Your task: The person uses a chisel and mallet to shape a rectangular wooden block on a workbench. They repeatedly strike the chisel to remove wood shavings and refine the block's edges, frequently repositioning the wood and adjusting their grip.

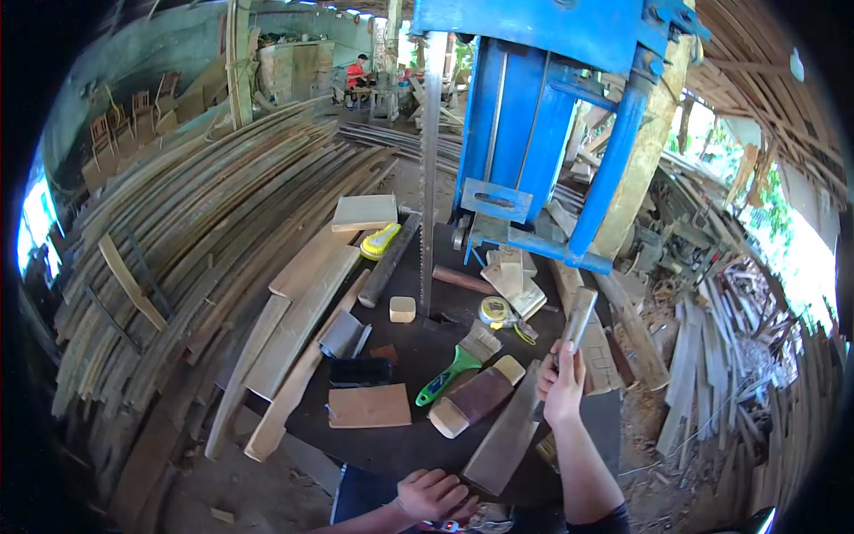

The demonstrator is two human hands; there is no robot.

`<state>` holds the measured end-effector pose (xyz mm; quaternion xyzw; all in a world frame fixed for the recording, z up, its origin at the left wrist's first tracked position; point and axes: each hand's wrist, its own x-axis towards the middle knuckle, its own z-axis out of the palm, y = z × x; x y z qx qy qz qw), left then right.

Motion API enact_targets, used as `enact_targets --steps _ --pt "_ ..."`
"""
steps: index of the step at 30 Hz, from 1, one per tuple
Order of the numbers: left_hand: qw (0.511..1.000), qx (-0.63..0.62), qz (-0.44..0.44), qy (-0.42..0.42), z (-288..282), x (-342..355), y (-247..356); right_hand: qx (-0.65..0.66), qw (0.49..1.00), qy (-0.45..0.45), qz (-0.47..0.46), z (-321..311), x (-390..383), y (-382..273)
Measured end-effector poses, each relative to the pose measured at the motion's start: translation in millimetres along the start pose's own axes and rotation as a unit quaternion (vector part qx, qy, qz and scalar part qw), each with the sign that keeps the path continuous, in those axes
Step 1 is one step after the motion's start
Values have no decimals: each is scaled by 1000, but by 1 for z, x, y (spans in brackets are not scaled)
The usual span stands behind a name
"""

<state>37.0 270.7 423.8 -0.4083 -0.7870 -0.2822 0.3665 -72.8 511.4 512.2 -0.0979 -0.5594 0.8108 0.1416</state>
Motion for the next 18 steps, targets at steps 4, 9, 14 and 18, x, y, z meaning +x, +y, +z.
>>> enact_targets --steps 4,9,14,18 --pt "999 -48 22 11 -2 -10 -6 3 999 -24 -26 5 -4 3" --pt "999 -32 9 31 -4 -11 -4 -8 996 -27 -84 6 -5 13" --pt "985 4 -174 -7 -20 29 20 57 993 67 -81 -2 -13 10" --pt "977 55 -198 -56 -27 40 30 100 980 139 -104 -10 -17 19"
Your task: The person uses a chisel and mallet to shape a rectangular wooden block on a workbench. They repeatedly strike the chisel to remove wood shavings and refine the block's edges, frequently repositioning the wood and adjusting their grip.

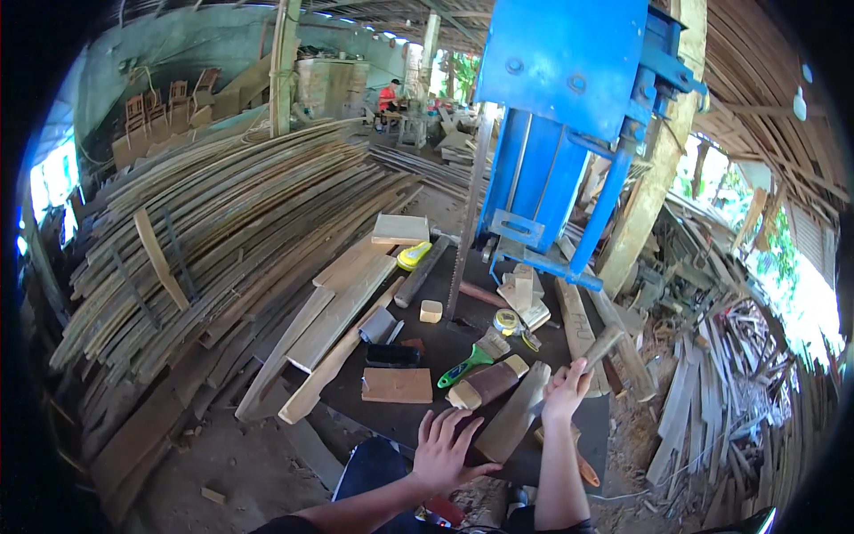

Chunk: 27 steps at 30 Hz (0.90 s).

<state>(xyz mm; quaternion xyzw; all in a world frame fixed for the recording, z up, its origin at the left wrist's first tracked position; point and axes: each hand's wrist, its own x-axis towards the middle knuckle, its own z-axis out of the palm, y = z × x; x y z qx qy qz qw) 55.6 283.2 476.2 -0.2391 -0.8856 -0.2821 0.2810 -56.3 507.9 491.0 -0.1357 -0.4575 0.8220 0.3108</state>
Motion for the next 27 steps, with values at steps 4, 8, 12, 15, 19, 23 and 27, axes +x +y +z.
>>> enact_targets --steps 4,8,12,15,19,23,27 --pt "1000 9 1 -7 3 -7 -2 7 998 -35 48 10 -60 -12" --pt "999 37 2 -22 6 -10 -3 4 993 -114 9 4 -98 -17" --pt "996 67 -8 -63 11 -12 -6 6 992 -113 54 7 -88 -16" --pt "993 88 -10 -74 15 -14 -6 -6 987 -113 114 6 -74 -12" --pt "989 114 -7 -91 20 -11 -6 -29 994 -88 65 13 -50 -10" --pt "986 130 -17 -105 18 -12 -5 -19 991 -67 111 10 -42 -8" --pt "988 117 -14 -98 19 -13 -5 1 989 -68 134 8 -96 -12"
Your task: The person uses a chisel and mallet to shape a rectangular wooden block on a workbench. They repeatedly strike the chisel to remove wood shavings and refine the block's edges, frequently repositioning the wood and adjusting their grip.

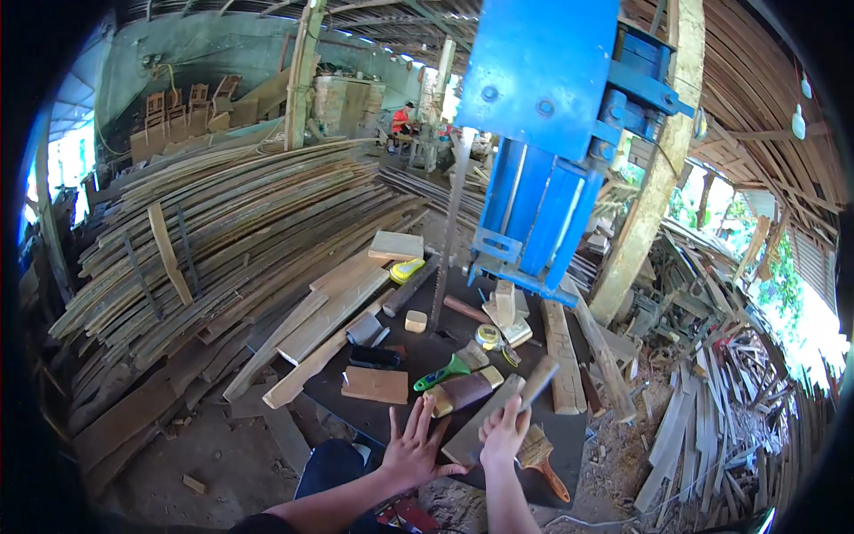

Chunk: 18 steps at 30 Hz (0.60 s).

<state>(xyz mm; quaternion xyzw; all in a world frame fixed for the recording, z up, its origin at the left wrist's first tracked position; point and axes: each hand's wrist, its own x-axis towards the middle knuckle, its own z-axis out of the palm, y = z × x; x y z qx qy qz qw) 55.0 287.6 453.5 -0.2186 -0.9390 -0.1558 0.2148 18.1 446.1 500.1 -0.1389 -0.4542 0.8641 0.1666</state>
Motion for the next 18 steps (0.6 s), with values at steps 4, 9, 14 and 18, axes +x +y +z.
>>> enact_targets --steps 4,9,14,18 --pt "1000 5 8 6 3 3 1 -9 998 -22 -61 -6 -5 3" --pt "1000 -4 7 27 -2 2 -3 -43 997 14 -67 -4 31 -8" --pt "1000 -15 5 17 -1 6 2 -34 999 -18 18 -11 -9 0" --pt "1000 -17 -14 -16 4 6 -3 -27 998 -19 -55 -9 29 12"
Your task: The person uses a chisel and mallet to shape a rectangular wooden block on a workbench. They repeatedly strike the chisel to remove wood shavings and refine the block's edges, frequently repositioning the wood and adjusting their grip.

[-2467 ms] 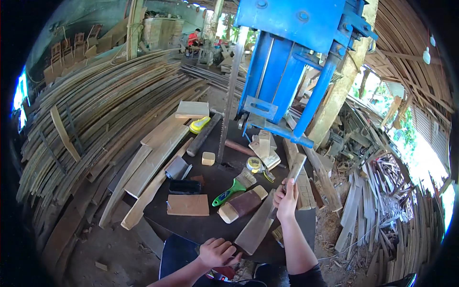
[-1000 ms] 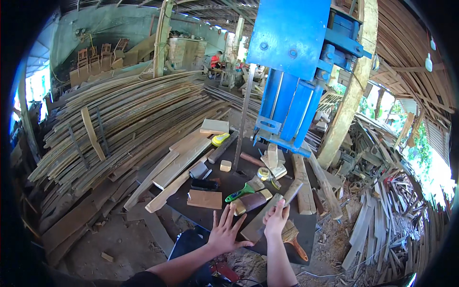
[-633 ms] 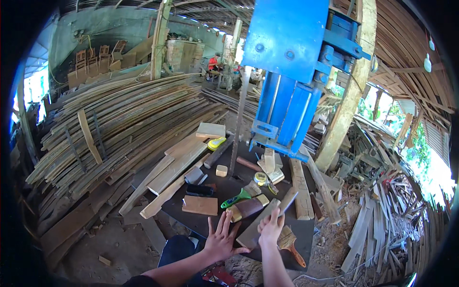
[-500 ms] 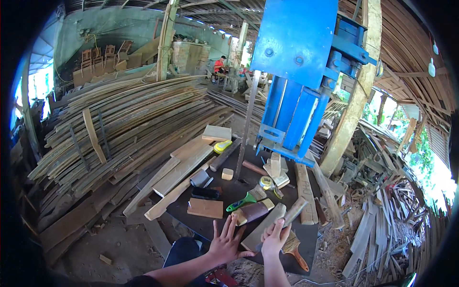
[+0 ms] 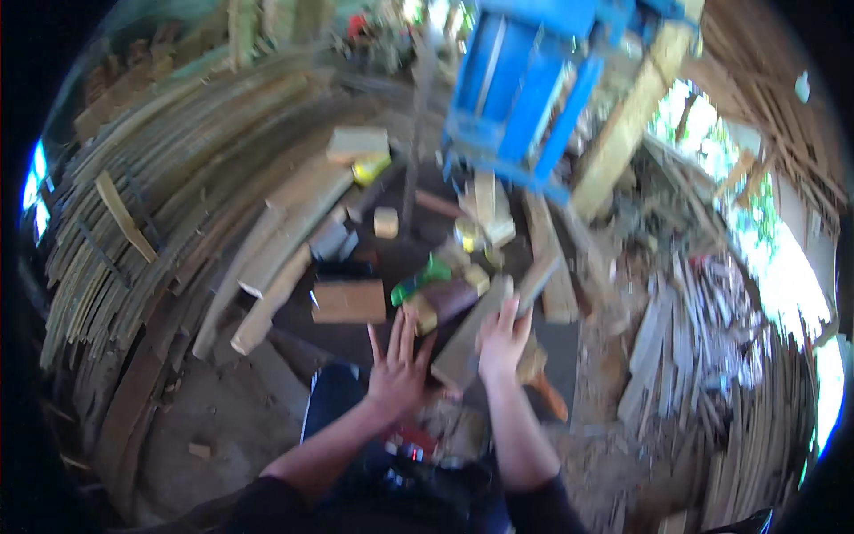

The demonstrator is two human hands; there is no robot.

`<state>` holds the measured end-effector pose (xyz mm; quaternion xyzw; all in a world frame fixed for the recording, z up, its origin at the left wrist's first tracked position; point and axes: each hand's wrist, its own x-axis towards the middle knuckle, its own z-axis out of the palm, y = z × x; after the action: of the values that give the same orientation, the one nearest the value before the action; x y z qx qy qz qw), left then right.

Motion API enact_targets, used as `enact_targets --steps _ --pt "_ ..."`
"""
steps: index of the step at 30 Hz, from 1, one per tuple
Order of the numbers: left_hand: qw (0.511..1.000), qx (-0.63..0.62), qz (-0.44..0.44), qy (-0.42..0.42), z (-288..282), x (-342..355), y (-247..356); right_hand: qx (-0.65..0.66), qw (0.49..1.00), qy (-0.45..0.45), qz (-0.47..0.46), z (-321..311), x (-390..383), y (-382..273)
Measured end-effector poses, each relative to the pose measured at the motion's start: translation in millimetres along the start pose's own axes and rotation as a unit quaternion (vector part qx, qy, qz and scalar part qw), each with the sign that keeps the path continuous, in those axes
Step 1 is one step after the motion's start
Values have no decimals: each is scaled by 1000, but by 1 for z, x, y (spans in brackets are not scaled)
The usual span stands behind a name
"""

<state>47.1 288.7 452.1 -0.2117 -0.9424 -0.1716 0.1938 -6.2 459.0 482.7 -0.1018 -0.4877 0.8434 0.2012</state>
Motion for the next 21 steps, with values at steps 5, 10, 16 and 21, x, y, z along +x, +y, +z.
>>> enact_targets --steps 5,10,16,21 --pt "999 -39 -1 -1 -10 2 4 -20 999 42 21 10 -1 -24" --pt "999 -51 0 -3 -5 4 3 -29 997 -3 65 16 -39 -20" --pt "999 -30 -6 -22 -7 5 2 -49 994 76 60 4 14 -26" --pt "998 -50 -15 -22 -12 3 -1 -60 995 64 45 8 10 -26"
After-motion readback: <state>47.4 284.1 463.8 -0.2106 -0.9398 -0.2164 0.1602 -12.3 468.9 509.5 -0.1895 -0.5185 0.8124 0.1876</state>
